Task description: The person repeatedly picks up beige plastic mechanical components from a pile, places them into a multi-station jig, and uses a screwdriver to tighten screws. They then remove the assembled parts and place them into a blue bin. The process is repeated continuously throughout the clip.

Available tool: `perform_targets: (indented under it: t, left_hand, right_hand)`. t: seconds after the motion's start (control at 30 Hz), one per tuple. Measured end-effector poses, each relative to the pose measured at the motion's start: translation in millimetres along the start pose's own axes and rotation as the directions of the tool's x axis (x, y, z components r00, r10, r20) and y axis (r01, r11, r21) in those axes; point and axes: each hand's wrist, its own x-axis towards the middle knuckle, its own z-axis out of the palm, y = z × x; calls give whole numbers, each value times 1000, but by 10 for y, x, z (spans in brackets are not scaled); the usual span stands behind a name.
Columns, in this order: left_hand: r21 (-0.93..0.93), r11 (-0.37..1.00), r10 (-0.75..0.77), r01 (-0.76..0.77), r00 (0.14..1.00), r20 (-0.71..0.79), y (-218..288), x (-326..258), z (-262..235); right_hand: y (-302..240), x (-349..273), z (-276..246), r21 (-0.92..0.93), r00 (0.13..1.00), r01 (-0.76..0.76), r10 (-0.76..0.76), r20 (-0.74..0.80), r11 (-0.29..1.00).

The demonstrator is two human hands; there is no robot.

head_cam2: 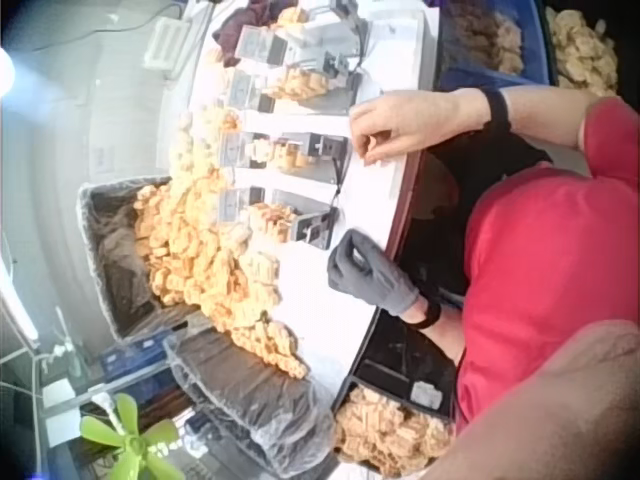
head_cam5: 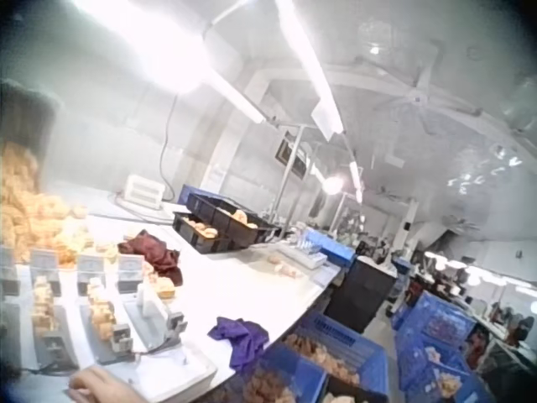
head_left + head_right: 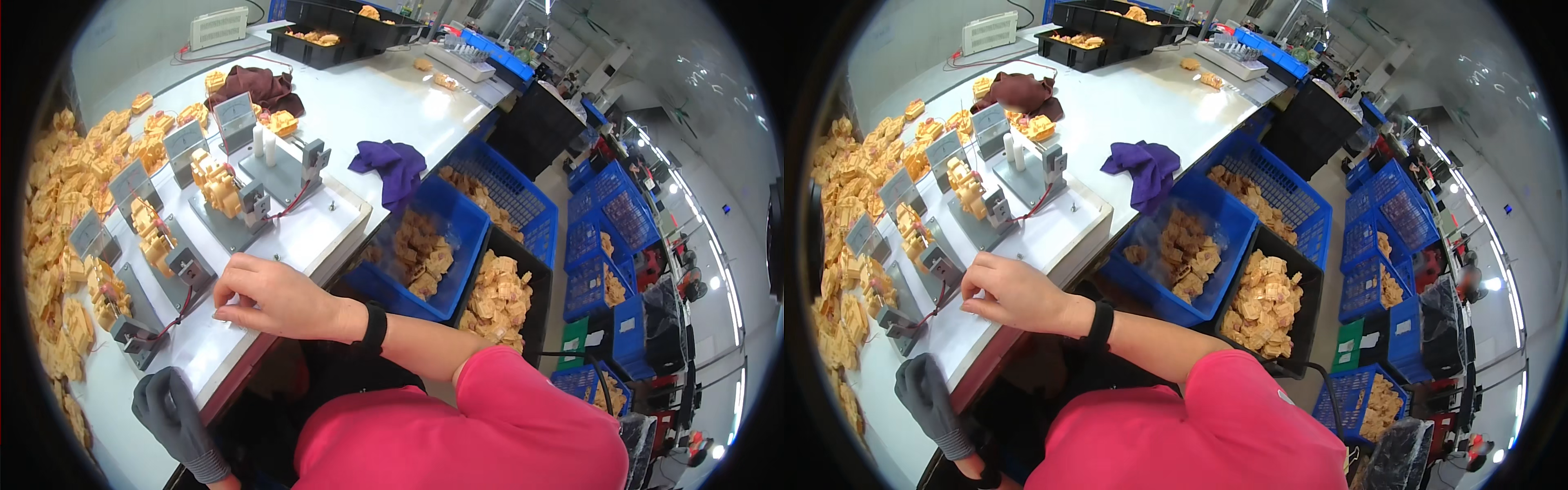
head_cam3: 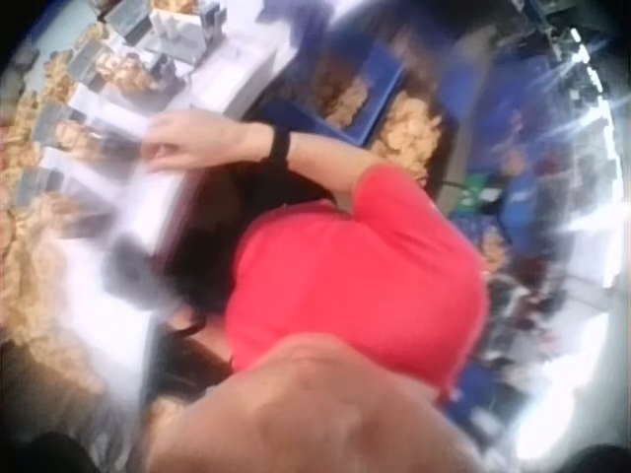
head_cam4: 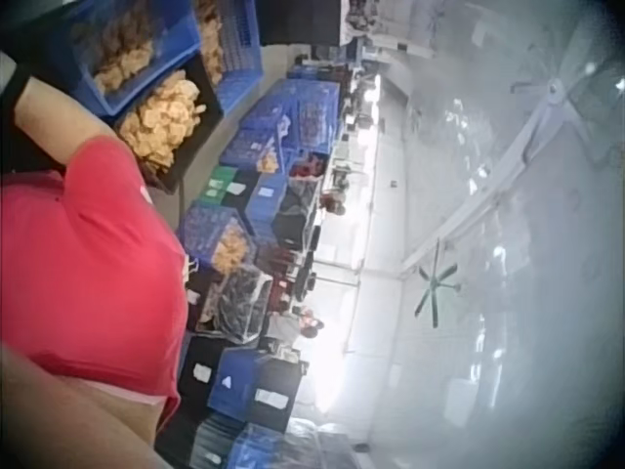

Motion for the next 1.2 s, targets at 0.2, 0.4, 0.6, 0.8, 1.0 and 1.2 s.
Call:
perform_targets:
  t: [0.2, 0.4, 0.6, 0.8, 1.0, 1.2]
  left_hand:
    - [5, 999, 38, -38, 999, -29, 9, -1, 6]
    - [11, 1000, 30, -30, 999, -21, -24, 2, 3]
    - [15, 1000, 11, -11, 1000, -10, 23, -2, -17]
    - [16, 1000, 26, -27, 1000, 6, -27, -2, -17]
    - [36, 999, 8, -8, 1000, 19, -66, -7, -27]
    - [25, 1000, 19, -18, 1000, -9, -58, -2, -2]
  right_hand:
    - [-19, -8, -1, -5, 1000, 7, -7, -18, 1000]
    - [-27, -14, 9, -1, 1000, 12, -12, -28, 1000]
    - [-25, -19, 7, 13, 999, 19, -19, -29, 1000]
    - [0, -25, 17, 15, 999, 32, -32, -35, 999]
    - [-5, -18, 12, -19, 998, 52, -52, -34, 998]
    - [-16, -25, 5, 6, 1000, 23, -23, -16, 1000]
